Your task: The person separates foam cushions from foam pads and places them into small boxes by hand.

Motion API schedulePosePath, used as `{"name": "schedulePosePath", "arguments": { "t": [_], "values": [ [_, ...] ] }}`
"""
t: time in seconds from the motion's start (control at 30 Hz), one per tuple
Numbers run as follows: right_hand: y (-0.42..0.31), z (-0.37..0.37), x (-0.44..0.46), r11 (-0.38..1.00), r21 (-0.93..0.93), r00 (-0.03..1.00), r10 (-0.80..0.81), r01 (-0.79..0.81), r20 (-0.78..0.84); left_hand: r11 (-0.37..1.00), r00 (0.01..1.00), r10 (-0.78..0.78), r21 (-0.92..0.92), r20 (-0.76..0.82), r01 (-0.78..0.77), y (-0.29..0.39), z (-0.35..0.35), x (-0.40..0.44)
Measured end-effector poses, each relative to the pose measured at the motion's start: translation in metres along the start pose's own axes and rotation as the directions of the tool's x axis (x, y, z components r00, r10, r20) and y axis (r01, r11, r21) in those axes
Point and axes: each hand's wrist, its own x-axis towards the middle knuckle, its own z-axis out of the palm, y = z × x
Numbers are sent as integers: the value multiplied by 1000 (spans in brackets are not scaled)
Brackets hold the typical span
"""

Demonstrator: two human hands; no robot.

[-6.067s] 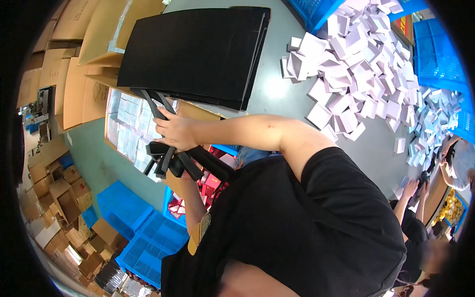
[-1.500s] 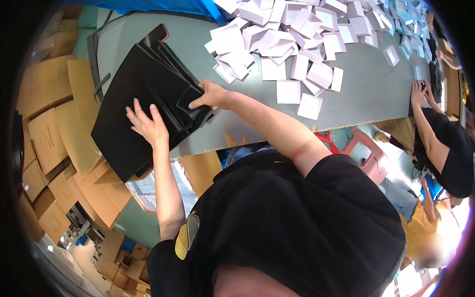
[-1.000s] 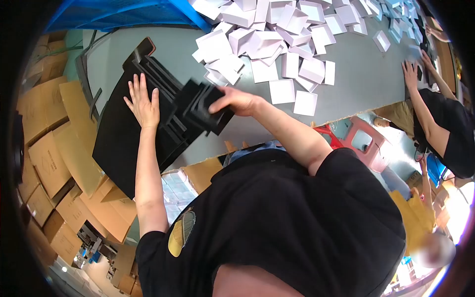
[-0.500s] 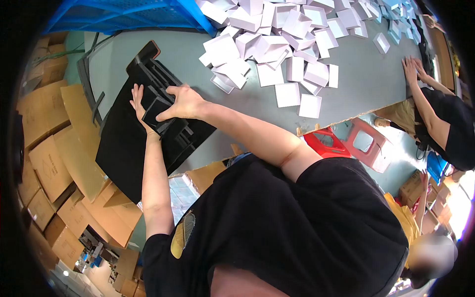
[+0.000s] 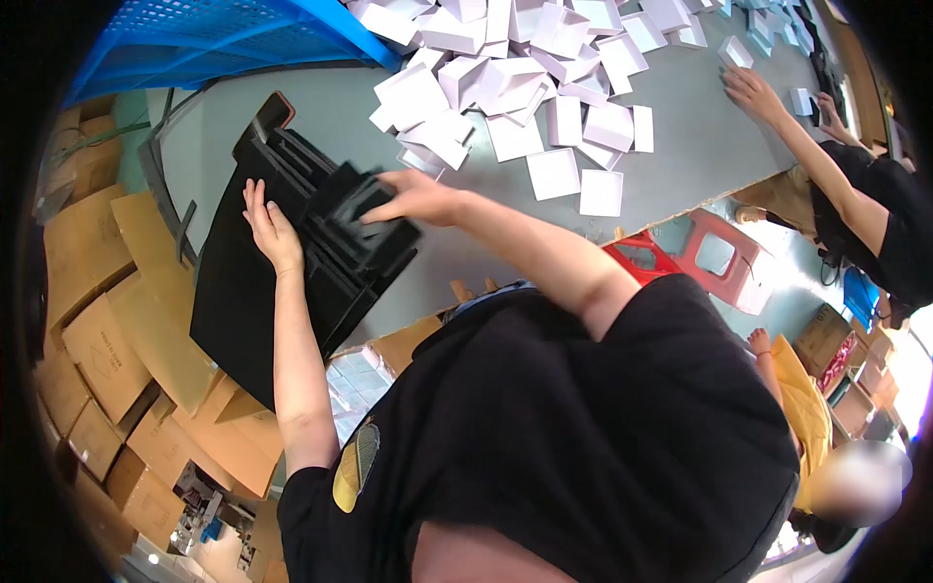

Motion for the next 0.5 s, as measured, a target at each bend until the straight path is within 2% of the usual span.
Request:
{"name": "schedulePosePath", "arguments": {
  "t": [0.03,0.07,0.13,0.27,0.3,0.37,0.4,0.43,0.5],
  "values": [
    [7,-17,-14,977,196,996,80,-86,43,1000,1000,7,14,-12,-7,2,1,-2],
    [17,-26,-23,955,282,995,99,-92,-9,999,1000,4,32,-1,-4,3,0,-2],
    [21,-36,-35,983,103,984,162,-154,-69,998,1000,20,51,17,-21,3,-3,-8],
    [7,-32,-34,968,-208,960,84,-143,-269,995,996,70,72,47,-74,2,-12,-12],
    [10,-37,-27,969,-224,956,35,-104,-291,994,995,80,75,51,-84,1,-15,-16],
    [-8,-33,-15,992,-118,933,-12,-33,-359,994,994,87,65,59,-91,-1,-20,-24],
    [-9,-34,3,958,-286,939,-70,-31,-337,994,994,88,59,66,-92,-1,-22,-28],
    [-5,-23,20,915,-404,906,-158,-15,-392,996,995,76,50,71,-80,1,-23,-28],
    [-24,-5,50,933,-360,921,-134,-8,-367,998,996,54,33,68,-57,9,-27,-22]
  ]
}}
